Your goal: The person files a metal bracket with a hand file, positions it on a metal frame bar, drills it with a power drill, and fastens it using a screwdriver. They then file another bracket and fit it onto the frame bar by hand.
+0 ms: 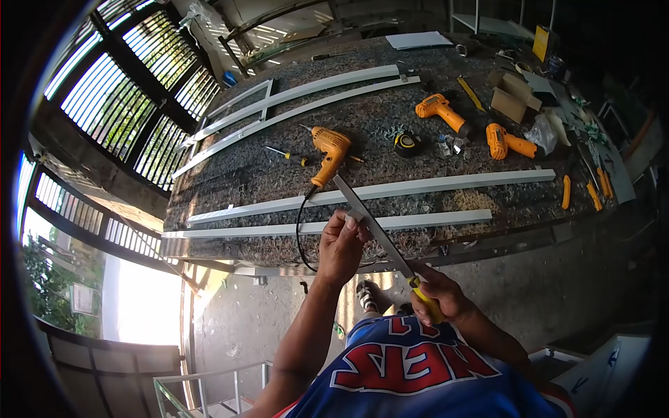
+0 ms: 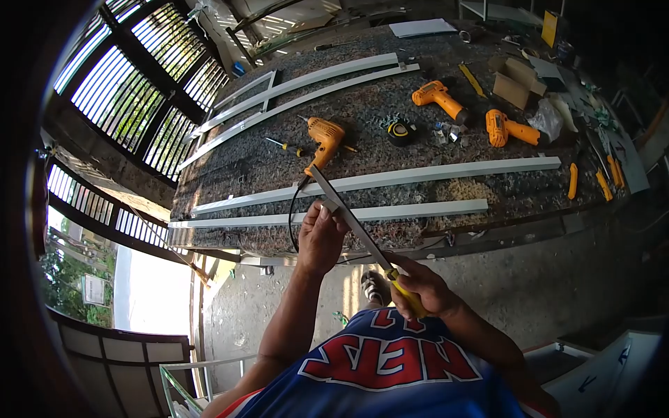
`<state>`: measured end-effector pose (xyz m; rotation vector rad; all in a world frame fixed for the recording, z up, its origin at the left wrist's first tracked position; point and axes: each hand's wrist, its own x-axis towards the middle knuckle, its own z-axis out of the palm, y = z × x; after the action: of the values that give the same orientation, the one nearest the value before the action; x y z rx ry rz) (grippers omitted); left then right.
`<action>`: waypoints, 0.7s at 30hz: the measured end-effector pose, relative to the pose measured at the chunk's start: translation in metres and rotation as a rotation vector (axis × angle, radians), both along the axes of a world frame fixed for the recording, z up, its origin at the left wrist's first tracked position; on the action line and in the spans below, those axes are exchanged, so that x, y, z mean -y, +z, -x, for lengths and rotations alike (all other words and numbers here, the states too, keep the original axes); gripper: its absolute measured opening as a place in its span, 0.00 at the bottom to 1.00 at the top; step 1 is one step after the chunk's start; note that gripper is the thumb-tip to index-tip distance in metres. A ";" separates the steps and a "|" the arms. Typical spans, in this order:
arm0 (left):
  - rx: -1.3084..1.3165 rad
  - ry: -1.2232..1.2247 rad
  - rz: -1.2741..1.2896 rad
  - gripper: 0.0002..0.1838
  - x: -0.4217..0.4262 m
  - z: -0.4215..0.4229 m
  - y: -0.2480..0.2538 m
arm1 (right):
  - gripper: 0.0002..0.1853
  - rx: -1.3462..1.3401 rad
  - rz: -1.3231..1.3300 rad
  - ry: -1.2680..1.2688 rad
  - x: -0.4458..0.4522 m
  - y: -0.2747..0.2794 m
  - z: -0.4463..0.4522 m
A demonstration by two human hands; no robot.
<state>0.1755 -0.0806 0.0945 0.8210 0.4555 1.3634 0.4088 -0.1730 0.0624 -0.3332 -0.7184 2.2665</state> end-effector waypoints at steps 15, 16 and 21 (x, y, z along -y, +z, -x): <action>-0.330 -0.186 0.432 0.15 0.033 -0.035 0.013 | 0.30 -0.050 0.067 0.001 -0.010 -0.009 -0.006; -0.278 -0.157 0.381 0.15 0.031 -0.032 0.009 | 0.30 -0.037 0.052 -0.023 -0.015 -0.007 -0.005; -0.284 -0.016 0.346 0.20 0.015 -0.012 0.019 | 0.26 0.055 -0.028 0.065 0.004 -0.009 -0.020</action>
<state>0.1876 -0.0958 0.1139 0.7287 0.8785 1.1141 0.4288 -0.1767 0.0534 -0.3650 -0.7985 2.3138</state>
